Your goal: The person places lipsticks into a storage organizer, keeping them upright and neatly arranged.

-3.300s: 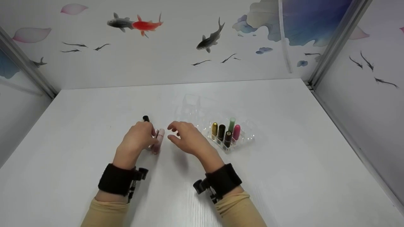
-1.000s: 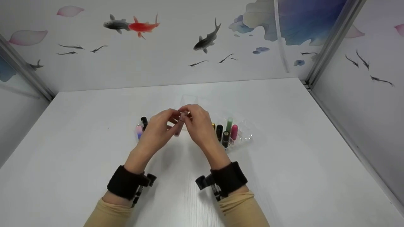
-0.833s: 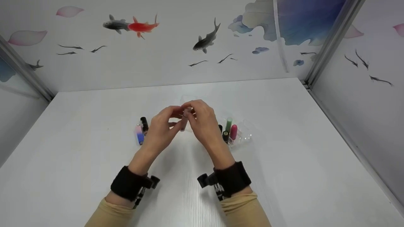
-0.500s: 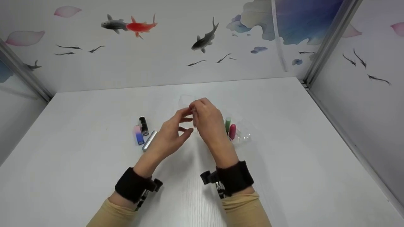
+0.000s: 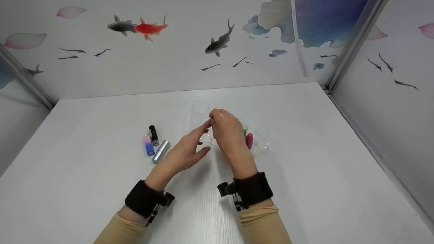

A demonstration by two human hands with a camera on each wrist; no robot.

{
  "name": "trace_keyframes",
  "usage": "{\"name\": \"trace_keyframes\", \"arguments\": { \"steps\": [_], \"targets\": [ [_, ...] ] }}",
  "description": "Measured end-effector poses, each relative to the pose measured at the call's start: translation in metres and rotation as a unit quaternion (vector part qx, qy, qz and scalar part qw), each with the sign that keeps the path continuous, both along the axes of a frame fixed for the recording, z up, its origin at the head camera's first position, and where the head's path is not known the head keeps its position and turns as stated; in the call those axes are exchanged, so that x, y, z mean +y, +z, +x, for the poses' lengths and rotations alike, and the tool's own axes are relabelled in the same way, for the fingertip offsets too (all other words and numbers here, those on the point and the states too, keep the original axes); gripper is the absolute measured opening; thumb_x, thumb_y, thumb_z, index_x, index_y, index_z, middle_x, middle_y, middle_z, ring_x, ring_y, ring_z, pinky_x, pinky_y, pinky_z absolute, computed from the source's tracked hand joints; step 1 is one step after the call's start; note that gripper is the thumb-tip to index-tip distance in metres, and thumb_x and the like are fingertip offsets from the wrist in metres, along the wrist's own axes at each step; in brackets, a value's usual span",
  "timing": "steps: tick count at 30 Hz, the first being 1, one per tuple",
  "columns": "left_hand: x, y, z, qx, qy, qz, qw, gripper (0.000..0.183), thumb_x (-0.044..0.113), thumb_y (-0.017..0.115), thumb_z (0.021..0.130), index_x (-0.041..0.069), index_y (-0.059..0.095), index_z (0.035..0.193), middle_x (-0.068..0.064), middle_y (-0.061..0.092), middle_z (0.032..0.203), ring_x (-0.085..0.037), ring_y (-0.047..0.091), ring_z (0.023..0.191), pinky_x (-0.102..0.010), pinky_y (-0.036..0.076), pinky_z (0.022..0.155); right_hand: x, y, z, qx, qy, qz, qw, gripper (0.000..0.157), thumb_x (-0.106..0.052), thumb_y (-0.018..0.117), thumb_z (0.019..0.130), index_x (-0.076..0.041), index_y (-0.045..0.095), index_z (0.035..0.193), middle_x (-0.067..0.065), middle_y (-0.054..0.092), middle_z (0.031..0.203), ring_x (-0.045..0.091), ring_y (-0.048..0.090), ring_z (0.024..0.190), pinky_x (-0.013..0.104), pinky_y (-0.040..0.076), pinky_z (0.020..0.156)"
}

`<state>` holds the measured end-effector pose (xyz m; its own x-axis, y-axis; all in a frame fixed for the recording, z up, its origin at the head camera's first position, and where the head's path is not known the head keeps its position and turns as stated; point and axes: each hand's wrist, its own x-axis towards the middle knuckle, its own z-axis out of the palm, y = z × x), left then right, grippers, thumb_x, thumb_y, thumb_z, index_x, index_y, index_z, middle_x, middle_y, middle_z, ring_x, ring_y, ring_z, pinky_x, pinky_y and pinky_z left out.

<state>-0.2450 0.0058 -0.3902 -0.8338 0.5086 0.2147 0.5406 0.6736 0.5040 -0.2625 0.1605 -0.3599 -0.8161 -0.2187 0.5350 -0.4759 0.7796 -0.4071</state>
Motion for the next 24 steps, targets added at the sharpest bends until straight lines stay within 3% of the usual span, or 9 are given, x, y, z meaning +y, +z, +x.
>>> {"name": "trace_keyframes", "arguments": {
  "steps": [8,24],
  "targets": [
    [0.001,-0.005,-0.001,-0.019,-0.027,-0.041,0.9986,0.087,0.015,0.062,0.089,0.011,0.002,0.152,-0.008,0.026,0.156,-0.019,0.029,0.142,-0.029,0.027,0.116,0.000,-0.003,-0.002,0.000,-0.007,0.006,1.000,0.011,0.000,0.066,0.083,-0.001,0.066,0.094,0.013,0.070,0.089,0.029,0.066,0.084,0.040,0.054,0.074],
    [0.001,-0.009,-0.002,-0.026,-0.028,-0.050,0.9981,0.086,0.013,0.064,0.087,0.007,0.008,0.152,-0.007,0.028,0.155,-0.020,0.031,0.141,-0.029,0.028,0.116,0.000,-0.012,-0.007,-0.041,-0.017,0.040,0.998,0.013,0.000,0.065,0.084,0.000,0.066,0.097,0.015,0.070,0.090,0.029,0.066,0.084,0.043,0.053,0.076]
  ]
}}
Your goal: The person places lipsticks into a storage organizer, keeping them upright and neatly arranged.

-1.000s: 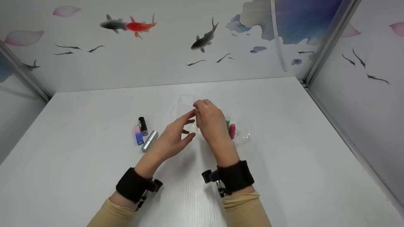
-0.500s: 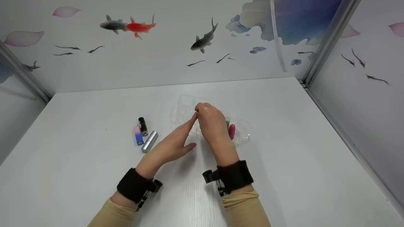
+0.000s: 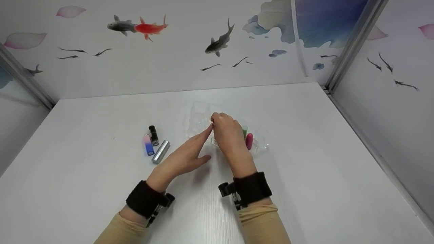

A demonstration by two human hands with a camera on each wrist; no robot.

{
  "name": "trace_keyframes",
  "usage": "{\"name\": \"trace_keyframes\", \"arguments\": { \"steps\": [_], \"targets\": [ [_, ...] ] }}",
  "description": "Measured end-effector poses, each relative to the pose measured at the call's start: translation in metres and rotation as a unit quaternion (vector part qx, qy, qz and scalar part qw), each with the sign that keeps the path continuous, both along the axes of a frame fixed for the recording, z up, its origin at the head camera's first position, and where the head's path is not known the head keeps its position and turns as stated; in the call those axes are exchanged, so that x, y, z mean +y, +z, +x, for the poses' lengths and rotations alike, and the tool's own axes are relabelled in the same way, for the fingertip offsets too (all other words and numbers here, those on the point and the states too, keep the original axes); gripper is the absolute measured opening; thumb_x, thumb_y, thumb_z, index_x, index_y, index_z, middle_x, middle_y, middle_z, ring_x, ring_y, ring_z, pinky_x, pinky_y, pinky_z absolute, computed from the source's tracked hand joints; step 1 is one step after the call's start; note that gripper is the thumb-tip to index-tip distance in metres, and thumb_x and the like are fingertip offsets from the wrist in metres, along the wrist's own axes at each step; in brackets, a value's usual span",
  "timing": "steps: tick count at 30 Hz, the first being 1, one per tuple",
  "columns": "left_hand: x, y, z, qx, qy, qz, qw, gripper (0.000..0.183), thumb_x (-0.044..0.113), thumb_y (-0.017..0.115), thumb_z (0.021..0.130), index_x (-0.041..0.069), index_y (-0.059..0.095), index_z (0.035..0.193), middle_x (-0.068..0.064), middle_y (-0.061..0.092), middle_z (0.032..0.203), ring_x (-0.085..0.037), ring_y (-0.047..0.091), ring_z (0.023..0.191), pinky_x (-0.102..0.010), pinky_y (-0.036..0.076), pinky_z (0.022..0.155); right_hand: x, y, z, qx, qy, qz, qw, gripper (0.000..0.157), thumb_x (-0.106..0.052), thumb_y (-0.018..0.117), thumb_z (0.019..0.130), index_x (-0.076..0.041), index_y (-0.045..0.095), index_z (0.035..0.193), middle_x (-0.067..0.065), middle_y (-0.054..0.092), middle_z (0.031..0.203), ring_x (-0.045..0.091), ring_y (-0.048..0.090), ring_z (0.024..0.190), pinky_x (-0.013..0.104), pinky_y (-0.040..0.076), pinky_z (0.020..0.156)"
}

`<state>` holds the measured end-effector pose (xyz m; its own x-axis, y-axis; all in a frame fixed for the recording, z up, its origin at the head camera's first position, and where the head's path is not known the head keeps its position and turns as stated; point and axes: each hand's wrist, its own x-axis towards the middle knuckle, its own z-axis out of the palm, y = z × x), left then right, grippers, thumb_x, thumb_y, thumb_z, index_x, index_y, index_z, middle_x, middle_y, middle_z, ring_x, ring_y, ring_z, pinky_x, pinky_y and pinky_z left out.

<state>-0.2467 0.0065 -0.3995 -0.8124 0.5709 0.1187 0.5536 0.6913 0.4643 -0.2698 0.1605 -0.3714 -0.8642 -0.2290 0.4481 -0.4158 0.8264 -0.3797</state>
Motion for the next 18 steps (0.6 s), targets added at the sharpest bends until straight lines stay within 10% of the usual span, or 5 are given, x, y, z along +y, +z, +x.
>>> {"name": "trace_keyframes", "arguments": {
  "steps": [18],
  "targets": [
    [0.0013,-0.0005,0.0020,-0.018,0.006,-0.010,0.9998,0.084,0.013,0.064,0.087,0.009,0.010,0.152,-0.009,0.035,0.152,-0.021,0.034,0.140,-0.030,0.031,0.114,0.0020,-0.0039,-0.0035,-0.029,-0.006,0.018,0.999,0.013,-0.002,0.062,0.087,0.002,0.067,0.099,0.016,0.070,0.092,0.030,0.066,0.086,0.043,0.053,0.077]
  ]
}}
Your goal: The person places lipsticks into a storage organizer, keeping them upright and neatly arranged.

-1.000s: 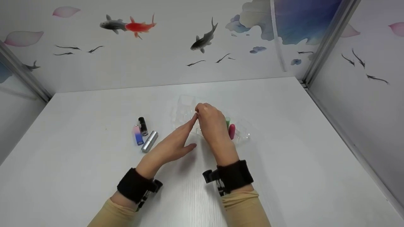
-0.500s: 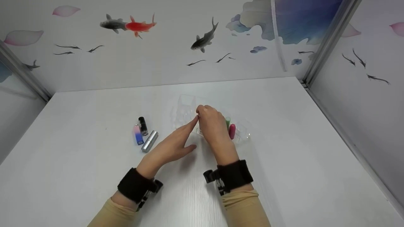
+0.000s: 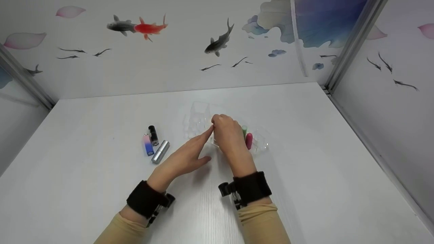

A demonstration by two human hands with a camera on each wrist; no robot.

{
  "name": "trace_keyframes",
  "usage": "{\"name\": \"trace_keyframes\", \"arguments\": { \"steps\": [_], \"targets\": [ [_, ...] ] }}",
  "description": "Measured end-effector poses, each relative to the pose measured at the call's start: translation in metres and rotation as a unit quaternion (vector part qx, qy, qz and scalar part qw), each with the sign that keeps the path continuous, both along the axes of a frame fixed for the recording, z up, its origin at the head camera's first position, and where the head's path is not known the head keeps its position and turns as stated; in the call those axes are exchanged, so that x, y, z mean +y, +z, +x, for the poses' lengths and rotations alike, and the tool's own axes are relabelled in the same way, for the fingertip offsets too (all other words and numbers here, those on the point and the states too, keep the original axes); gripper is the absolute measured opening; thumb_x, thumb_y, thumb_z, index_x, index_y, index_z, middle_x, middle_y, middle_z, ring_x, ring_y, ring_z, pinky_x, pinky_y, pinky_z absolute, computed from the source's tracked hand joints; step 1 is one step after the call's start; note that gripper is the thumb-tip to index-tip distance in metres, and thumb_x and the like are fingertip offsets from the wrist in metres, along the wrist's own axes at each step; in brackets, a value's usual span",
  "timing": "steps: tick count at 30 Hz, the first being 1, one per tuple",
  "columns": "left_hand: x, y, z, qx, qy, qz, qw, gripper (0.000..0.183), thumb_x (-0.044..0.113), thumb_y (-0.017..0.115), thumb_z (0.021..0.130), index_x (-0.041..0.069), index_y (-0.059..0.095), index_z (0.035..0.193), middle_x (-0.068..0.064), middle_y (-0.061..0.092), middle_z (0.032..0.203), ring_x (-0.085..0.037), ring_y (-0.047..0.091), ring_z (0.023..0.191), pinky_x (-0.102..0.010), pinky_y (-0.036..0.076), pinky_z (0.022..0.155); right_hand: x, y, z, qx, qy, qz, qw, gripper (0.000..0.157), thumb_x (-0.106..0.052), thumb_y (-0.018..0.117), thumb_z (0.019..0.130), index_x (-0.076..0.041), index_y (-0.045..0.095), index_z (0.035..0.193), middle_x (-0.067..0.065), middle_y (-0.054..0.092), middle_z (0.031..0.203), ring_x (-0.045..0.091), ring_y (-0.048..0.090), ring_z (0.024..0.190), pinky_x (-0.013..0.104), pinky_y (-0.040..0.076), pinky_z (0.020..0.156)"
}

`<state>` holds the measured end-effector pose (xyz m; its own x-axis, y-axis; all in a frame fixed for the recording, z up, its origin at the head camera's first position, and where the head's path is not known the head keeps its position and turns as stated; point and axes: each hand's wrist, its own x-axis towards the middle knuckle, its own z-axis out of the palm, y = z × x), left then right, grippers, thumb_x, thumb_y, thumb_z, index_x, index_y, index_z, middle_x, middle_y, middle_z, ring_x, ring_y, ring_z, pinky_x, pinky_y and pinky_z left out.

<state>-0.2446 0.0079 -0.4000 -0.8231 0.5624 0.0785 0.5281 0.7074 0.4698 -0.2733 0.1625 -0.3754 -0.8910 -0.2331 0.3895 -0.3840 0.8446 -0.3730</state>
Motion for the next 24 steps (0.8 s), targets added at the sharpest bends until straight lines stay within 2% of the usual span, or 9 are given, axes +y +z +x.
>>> {"name": "trace_keyframes", "arguments": {
  "steps": [10,18,24],
  "targets": [
    [0.0003,-0.0006,0.0001,0.009,-0.002,0.007,0.9999,0.083,0.015,0.064,0.087,0.011,0.012,0.152,-0.009,0.036,0.151,-0.021,0.035,0.139,-0.031,0.031,0.114,0.0014,0.0001,-0.0010,-0.024,-0.024,0.000,0.999,0.015,-0.005,0.058,0.091,0.001,0.066,0.102,0.017,0.069,0.100,0.031,0.065,0.093,0.044,0.053,0.083],
    [-0.0009,0.0001,-0.0012,0.003,-0.004,0.011,0.9999,0.081,0.015,0.062,0.089,0.012,0.011,0.152,-0.005,0.030,0.154,-0.020,0.033,0.140,-0.031,0.030,0.115,0.0028,0.0022,-0.0008,-0.011,-0.015,-0.002,1.000,0.016,-0.003,0.060,0.089,0.004,0.067,0.102,0.018,0.070,0.096,0.030,0.067,0.087,0.043,0.054,0.079],
    [-0.0013,0.0008,-0.0014,0.006,-0.003,0.012,0.9999,0.080,0.017,0.061,0.089,0.011,0.012,0.152,-0.005,0.029,0.155,-0.020,0.033,0.140,-0.031,0.029,0.115,0.0027,0.0021,-0.0009,-0.032,-0.024,0.003,0.999,0.019,-0.009,0.058,0.092,0.001,0.066,0.106,0.017,0.070,0.101,0.031,0.067,0.095,0.044,0.054,0.084]
  ]
}}
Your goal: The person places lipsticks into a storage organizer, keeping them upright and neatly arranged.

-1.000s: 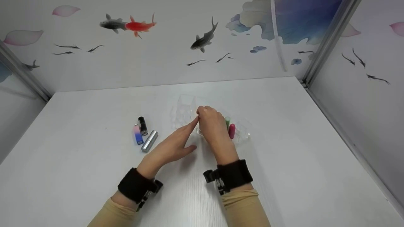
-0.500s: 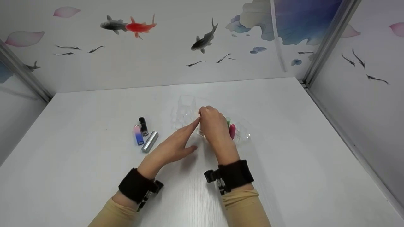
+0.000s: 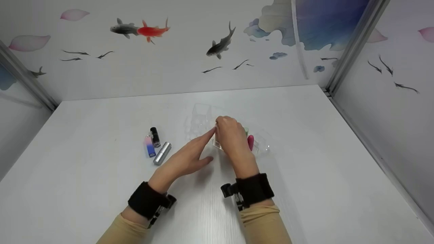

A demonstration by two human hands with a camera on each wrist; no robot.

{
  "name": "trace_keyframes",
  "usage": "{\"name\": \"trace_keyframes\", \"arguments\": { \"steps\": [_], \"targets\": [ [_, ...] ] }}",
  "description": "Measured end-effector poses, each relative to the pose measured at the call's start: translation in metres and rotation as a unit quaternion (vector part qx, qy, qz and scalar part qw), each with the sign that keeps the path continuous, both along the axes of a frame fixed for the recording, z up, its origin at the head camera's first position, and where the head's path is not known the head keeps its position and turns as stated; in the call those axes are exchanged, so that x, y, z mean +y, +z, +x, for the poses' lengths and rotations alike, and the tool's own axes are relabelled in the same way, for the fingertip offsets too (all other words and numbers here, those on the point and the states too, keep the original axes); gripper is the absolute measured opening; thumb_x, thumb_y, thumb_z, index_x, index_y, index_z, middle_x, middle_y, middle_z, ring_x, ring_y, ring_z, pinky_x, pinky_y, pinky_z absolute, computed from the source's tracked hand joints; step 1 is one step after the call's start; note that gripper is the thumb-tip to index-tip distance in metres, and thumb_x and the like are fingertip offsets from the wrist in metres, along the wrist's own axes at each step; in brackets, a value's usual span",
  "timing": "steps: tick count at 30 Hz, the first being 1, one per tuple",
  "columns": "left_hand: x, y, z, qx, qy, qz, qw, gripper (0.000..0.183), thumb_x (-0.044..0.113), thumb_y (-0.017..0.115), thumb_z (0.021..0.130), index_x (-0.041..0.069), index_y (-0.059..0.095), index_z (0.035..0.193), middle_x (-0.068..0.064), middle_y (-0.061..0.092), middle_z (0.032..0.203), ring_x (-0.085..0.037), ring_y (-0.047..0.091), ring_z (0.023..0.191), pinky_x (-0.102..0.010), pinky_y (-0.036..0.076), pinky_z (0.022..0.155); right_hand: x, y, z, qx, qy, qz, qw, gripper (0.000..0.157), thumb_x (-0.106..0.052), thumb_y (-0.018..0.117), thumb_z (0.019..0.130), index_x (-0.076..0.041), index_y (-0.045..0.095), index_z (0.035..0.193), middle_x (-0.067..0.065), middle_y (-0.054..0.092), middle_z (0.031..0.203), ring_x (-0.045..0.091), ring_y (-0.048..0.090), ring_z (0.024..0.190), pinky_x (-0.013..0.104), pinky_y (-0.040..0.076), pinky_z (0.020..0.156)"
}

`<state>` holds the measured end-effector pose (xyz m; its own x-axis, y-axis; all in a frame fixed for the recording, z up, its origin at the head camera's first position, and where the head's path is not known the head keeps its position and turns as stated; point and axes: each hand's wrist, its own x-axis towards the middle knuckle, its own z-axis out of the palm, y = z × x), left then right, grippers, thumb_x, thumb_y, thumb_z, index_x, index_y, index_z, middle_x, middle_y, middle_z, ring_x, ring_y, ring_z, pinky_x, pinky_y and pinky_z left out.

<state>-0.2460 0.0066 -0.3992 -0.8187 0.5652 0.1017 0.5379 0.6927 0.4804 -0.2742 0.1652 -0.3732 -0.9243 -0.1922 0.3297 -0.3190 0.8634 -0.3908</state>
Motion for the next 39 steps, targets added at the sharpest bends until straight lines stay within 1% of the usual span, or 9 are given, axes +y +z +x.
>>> {"name": "trace_keyframes", "arguments": {
  "steps": [7,11,14,19,22,27,30,34,39],
  "targets": [
    [-0.001,0.001,0.001,0.017,0.005,-0.004,0.9998,0.080,0.018,0.062,0.089,0.011,0.014,0.152,-0.006,0.033,0.153,-0.020,0.035,0.139,-0.031,0.030,0.115,-0.002,0.000,0.000,0.000,0.010,-0.001,1.000,0.019,-0.007,0.057,0.092,0.001,0.066,0.106,0.017,0.070,0.102,0.031,0.066,0.095,0.045,0.053,0.084],
    [-0.001,0.001,0.001,0.026,0.002,-0.007,0.9996,0.080,0.019,0.062,0.089,0.011,0.013,0.152,-0.006,0.030,0.154,-0.021,0.035,0.139,-0.031,0.029,0.115,-0.001,0.000,0.001,-0.005,0.012,-0.002,1.000,0.020,-0.007,0.057,0.092,0.001,0.066,0.107,0.017,0.070,0.103,0.032,0.066,0.097,0.046,0.053,0.086],
    [0.000,0.001,0.001,0.031,0.010,-0.015,0.9994,0.079,0.020,0.062,0.090,0.011,0.014,0.152,-0.005,0.029,0.155,-0.021,0.035,0.139,-0.031,0.031,0.115,0.001,0.000,0.002,-0.001,0.020,-0.009,1.000,0.021,-0.008,0.058,0.091,0.001,0.065,0.109,0.018,0.069,0.105,0.033,0.065,0.099,0.047,0.052,0.087],
    [-0.002,0.005,0.002,0.032,0.056,-0.024,0.9976,0.076,0.024,0.061,0.090,0.013,0.017,0.151,-0.003,0.029,0.155,-0.022,0.039,0.137,-0.036,0.040,0.108,-0.001,0.001,0.003,0.021,0.034,-0.029,0.999,0.021,-0.005,0.057,0.090,0.000,0.065,0.109,0.019,0.068,0.105,0.035,0.064,0.098,0.046,0.051,0.087],
    [-0.006,0.009,0.002,0.037,0.089,-0.020,0.9952,0.073,0.024,0.061,0.090,0.015,0.021,0.150,-0.003,0.033,0.153,-0.022,0.042,0.135,-0.038,0.045,0.103,-0.004,0.003,0.005,0.042,0.041,-0.049,0.997,0.021,-0.003,0.057,0.090,0.000,0.065,0.109,0.019,0.068,0.104,0.035,0.063,0.097,0.046,0.051,0.087],
    [-0.016,0.015,0.000,0.054,0.128,-0.008,0.9903,0.061,0.025,0.061,0.090,0.016,0.035,0.145,-0.004,0.044,0.146,-0.021,0.048,0.130,-0.038,0.046,0.101,-0.012,0.007,0.006,0.073,0.051,-0.077,0.993,0.019,-0.004,0.059,0.089,-0.002,0.066,0.108,0.016,0.069,0.103,0.031,0.065,0.097,0.044,0.053,0.087],
    [-0.025,0.020,-0.001,0.055,0.149,0.001,0.9873,0.051,0.025,0.060,0.091,0.017,0.045,0.138,-0.003,0.050,0.140,-0.020,0.051,0.127,-0.037,0.047,0.101,-0.016,0.007,0.007,0.079,0.059,-0.086,0.991,0.018,-0.006,0.060,0.090,-0.003,0.066,0.106,0.014,0.070,0.102,0.028,0.066,0.095,0.042,0.054,0.086],
    [-0.041,0.028,-0.003,0.054,0.186,0.014,0.9809,0.041,0.025,0.060,0.091,0.017,0.054,0.131,-0.003,0.060,0.129,-0.021,0.058,0.117,-0.037,0.050,0.095,-0.022,0.007,0.010,0.068,0.078,-0.097,0.990,0.017,-0.008,0.059,0.090,-0.004,0.066,0.106,0.014,0.070,0.102,0.026,0.066,0.094,0.040,0.056,0.084],
    [-0.061,0.035,-0.003,0.063,0.236,0.019,0.9694,0.032,0.022,0.062,0.090,0.016,0.060,0.121,-0.002,0.068,0.111,-0.021,0.063,0.101,-0.036,0.052,0.082,-0.029,0.005,0.014,0.006,0.126,-0.132,0.983,0.020,-0.012,0.059,0.092,-0.004,0.065,0.108,0.013,0.069,0.106,0.026,0.067,0.096,0.042,0.055,0.085]
  ]
}}
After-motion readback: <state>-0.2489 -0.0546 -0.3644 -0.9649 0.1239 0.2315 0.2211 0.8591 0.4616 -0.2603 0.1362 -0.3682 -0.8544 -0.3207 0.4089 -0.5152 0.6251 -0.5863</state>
